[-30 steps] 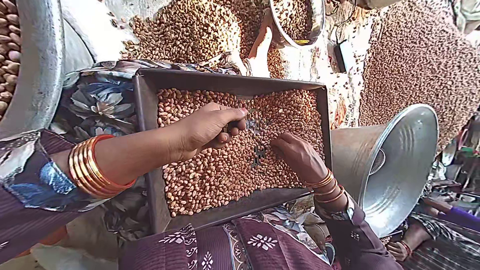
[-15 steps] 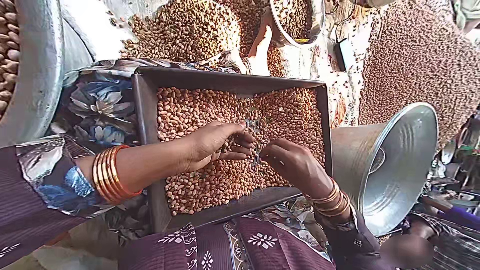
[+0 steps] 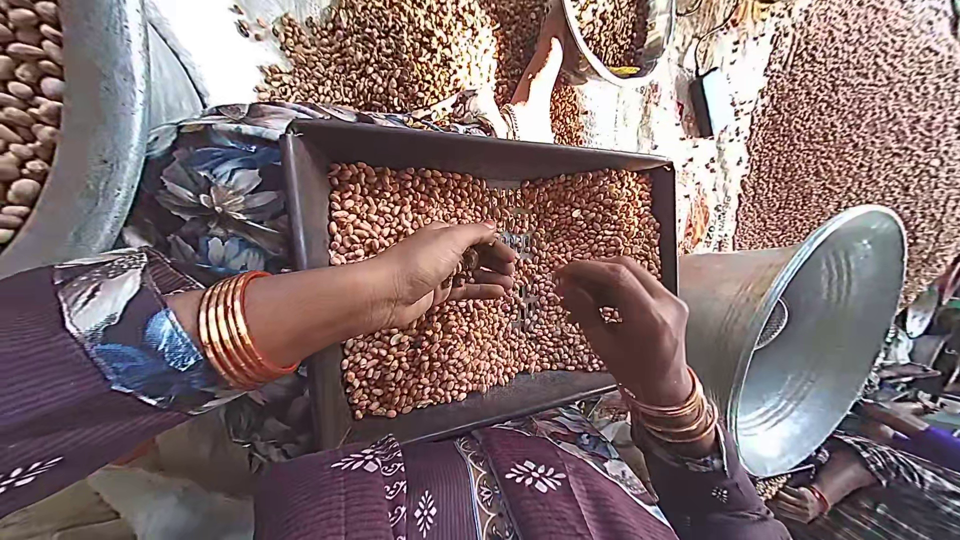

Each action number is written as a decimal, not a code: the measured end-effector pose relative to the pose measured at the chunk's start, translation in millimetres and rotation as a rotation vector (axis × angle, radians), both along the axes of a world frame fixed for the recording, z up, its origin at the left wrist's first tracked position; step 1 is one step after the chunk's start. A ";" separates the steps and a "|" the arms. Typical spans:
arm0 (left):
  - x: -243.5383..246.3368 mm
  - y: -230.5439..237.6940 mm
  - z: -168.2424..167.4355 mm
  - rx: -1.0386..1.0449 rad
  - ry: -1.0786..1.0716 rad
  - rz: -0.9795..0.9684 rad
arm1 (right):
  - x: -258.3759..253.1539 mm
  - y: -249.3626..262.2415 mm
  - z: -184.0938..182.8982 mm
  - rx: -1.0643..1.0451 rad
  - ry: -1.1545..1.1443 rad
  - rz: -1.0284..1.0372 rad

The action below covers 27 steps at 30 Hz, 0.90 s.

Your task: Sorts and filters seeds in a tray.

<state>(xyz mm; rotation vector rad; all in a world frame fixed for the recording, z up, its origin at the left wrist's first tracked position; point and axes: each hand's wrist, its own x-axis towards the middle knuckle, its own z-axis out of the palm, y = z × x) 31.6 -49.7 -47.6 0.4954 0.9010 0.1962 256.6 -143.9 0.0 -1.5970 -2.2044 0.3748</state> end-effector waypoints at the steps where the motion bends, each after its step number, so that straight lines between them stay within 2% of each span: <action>1: -0.2 2.1 3.6 -0.002 0.016 0.010 | 6.1 4.9 3.7 0.034 -0.064 -0.037; 4: 2.8 16.7 22.5 0.011 0.114 0.029 | 21.0 15.8 -1.9 -0.046 -0.188 -0.041; 8: -1.4 26.1 24.1 0.035 0.094 0.132 | 6.6 9.9 -39.4 -0.286 -0.138 0.181; 11: -1.3 25.9 24.2 0.000 0.098 0.190 | -4.4 2.6 -60.6 -0.299 -0.173 0.243; 15: -0.8 22.6 20.2 0.049 0.037 0.180 | -10.5 9.3 -47.5 -0.237 -0.161 0.204; 18: 1.2 18.8 15.7 0.031 0.048 0.164 | -22.8 19.6 -18.6 -0.108 -0.015 0.179; 21: 1.3 16.8 16.0 -0.016 0.060 0.167 | -18.1 30.9 -0.1 -0.042 -0.104 0.131; 23: 0.9 18.2 20.4 -0.009 0.082 0.161 | -6.1 34.4 -4.0 -0.108 -0.185 0.139; 27: -1.8 26.0 26.4 0.020 0.106 0.185 | 3.4 22.9 -35.4 -0.321 -0.188 0.252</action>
